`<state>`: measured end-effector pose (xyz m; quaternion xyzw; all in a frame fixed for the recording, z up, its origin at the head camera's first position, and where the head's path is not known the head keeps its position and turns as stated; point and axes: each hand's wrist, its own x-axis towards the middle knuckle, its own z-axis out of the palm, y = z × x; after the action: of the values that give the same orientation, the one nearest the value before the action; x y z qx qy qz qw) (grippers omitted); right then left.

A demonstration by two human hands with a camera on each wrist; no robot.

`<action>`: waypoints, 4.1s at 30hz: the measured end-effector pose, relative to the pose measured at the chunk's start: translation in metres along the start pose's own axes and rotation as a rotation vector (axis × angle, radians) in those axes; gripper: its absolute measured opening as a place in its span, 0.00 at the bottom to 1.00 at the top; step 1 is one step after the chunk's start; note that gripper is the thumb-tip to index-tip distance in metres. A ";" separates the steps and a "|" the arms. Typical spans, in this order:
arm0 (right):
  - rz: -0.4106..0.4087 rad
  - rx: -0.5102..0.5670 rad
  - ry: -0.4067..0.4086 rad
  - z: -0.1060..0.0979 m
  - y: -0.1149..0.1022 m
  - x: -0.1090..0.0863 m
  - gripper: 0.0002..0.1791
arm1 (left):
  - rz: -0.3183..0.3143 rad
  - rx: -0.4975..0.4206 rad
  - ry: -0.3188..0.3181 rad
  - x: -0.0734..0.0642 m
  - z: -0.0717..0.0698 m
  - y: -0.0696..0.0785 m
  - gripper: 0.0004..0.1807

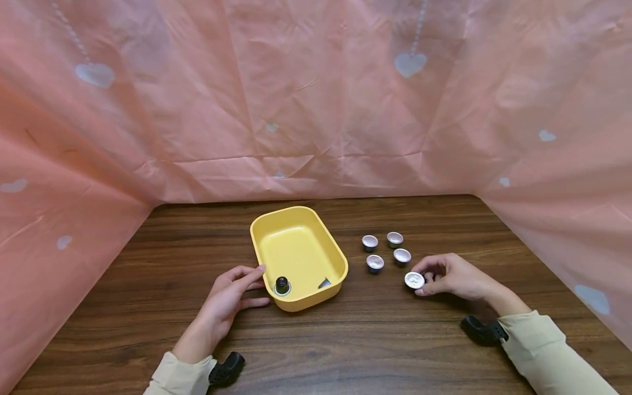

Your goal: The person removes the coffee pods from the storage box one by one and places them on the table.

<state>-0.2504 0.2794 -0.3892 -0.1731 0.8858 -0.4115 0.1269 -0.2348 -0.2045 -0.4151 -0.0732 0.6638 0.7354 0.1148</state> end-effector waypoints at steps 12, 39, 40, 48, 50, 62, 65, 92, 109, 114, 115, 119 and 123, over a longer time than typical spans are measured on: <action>-0.009 0.042 -0.035 -0.001 0.000 -0.001 0.23 | 0.012 0.002 0.008 -0.001 0.004 0.001 0.15; -0.007 0.052 -0.029 0.001 -0.001 -0.002 0.22 | -0.022 -0.168 0.032 -0.009 0.009 0.016 0.14; -0.003 0.047 -0.026 0.000 -0.002 -0.002 0.22 | -0.015 -0.151 0.038 -0.009 0.009 0.015 0.13; -0.002 0.019 -0.022 -0.001 -0.002 -0.002 0.21 | 0.027 0.006 0.072 -0.006 0.015 0.014 0.14; -0.007 0.020 -0.022 -0.001 -0.001 -0.002 0.21 | 0.030 0.022 0.075 -0.006 0.015 0.013 0.16; -0.018 0.068 -0.022 -0.003 -0.002 -0.003 0.22 | 0.035 0.047 0.090 -0.002 0.014 0.009 0.16; -0.019 0.096 -0.018 -0.007 -0.002 -0.004 0.23 | 0.038 0.055 0.087 -0.002 0.013 0.008 0.14; -0.155 0.385 0.291 0.005 -0.118 0.054 0.14 | 0.014 0.073 0.082 0.001 0.001 0.005 0.15; -0.144 0.604 0.354 0.076 -0.177 0.133 0.15 | 0.028 0.045 0.054 0.007 0.021 -0.003 0.13; -0.115 0.628 0.334 0.083 -0.173 0.144 0.16 | 0.028 0.052 0.044 0.009 0.026 -0.001 0.14; -0.113 0.627 0.334 0.084 -0.173 0.145 0.16 | 0.027 0.054 0.042 0.010 0.027 -0.001 0.14; -0.110 0.608 0.350 0.087 -0.173 0.152 0.13 | 0.023 0.059 0.036 0.011 0.028 -0.001 0.14; -0.092 0.577 0.362 0.092 -0.178 0.161 0.14 | 0.023 0.064 0.042 0.010 0.025 -0.001 0.14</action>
<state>-0.3271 0.0427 -0.3231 -0.0938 0.7324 -0.6743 -0.0073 -0.2430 -0.1784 -0.4156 -0.0771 0.6901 0.7133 0.0948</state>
